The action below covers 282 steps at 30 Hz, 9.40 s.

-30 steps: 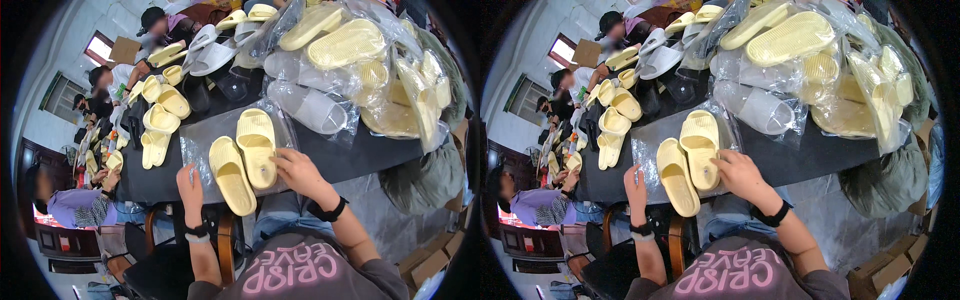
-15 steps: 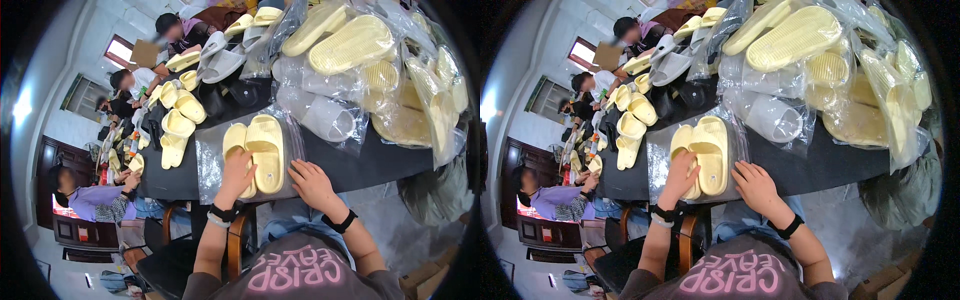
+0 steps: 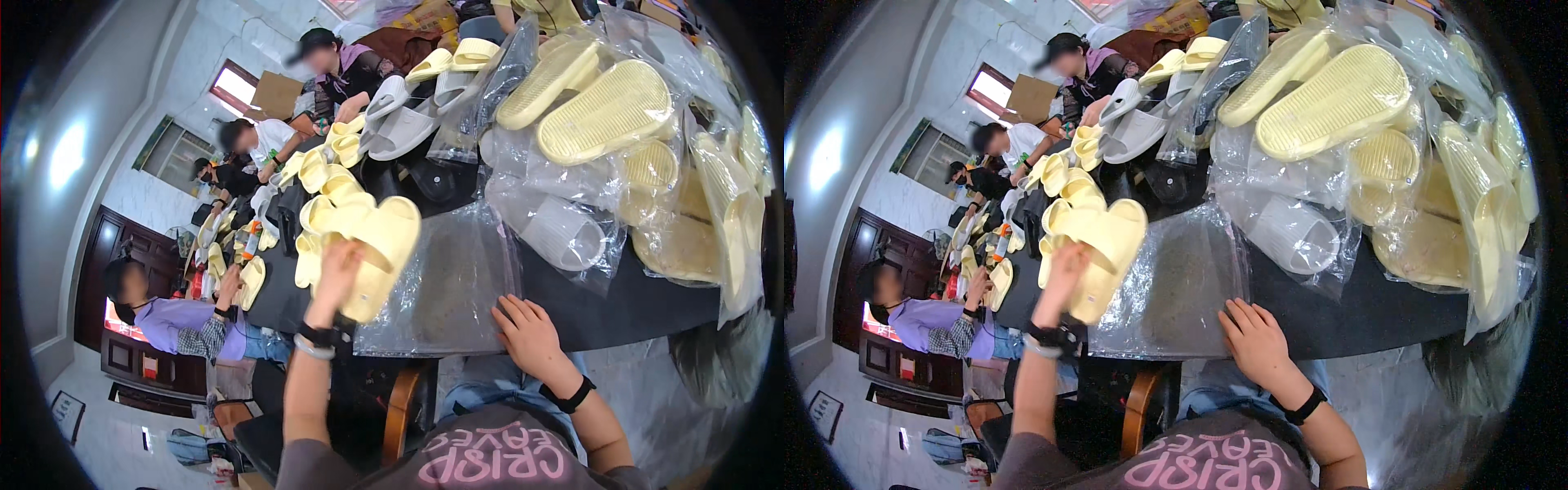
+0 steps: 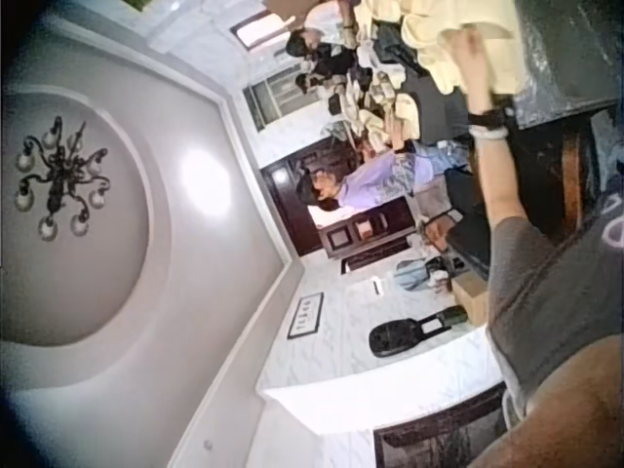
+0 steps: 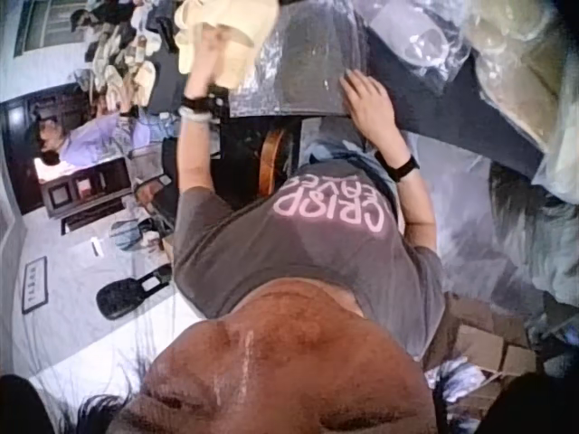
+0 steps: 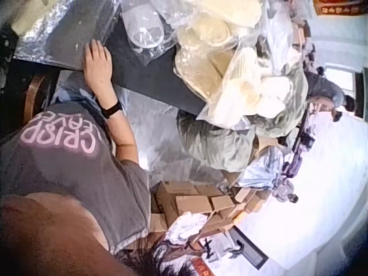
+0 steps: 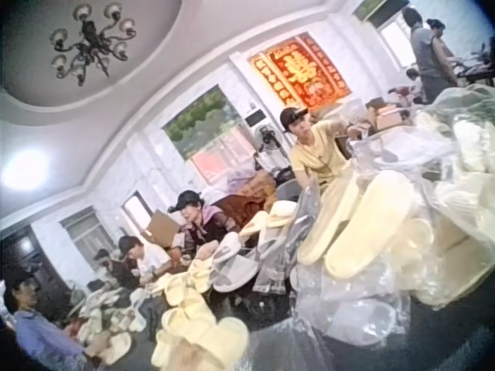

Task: The person places pairs of yellow, white, and black slippers into clear plastic bags on a table. The person repeatedly picks up slippers, inserts them into bags, and sets the packaged pairs aside. Other workers are visible in the background performing similar tasks.

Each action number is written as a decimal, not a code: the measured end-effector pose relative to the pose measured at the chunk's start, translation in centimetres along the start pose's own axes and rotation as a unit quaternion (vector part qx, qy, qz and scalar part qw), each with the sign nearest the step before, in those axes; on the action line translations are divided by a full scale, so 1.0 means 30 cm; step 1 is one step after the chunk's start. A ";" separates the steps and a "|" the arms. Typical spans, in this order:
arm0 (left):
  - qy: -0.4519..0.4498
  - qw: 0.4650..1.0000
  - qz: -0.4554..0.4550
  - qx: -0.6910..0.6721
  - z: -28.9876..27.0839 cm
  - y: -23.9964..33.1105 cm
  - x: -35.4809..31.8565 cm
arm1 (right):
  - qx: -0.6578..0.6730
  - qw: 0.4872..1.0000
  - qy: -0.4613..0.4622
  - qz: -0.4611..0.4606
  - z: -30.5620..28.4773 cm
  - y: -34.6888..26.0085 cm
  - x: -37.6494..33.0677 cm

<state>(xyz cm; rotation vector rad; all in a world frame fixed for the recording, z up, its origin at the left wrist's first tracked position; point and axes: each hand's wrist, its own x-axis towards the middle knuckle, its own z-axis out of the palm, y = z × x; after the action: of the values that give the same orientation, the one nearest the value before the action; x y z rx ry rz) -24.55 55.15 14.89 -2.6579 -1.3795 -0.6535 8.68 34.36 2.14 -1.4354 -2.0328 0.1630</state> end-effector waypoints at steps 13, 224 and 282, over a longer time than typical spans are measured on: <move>0.130 0.960 -0.229 -0.091 -0.172 -0.556 0.524 | 0.003 1.000 -0.028 0.013 -0.033 -0.018 0.008; -0.175 0.981 -0.064 -0.059 0.185 -0.311 -0.072 | 0.022 0.994 0.042 0.099 0.073 -0.090 0.090; -0.210 0.973 -0.094 0.006 0.149 -0.052 -0.242 | 0.001 0.997 0.059 0.042 0.097 -0.045 0.057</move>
<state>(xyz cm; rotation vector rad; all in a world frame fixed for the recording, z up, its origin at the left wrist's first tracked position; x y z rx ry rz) -27.95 51.68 7.72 -2.7859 -1.7409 -0.0880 5.61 36.05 1.17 -1.4942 -1.8782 0.1138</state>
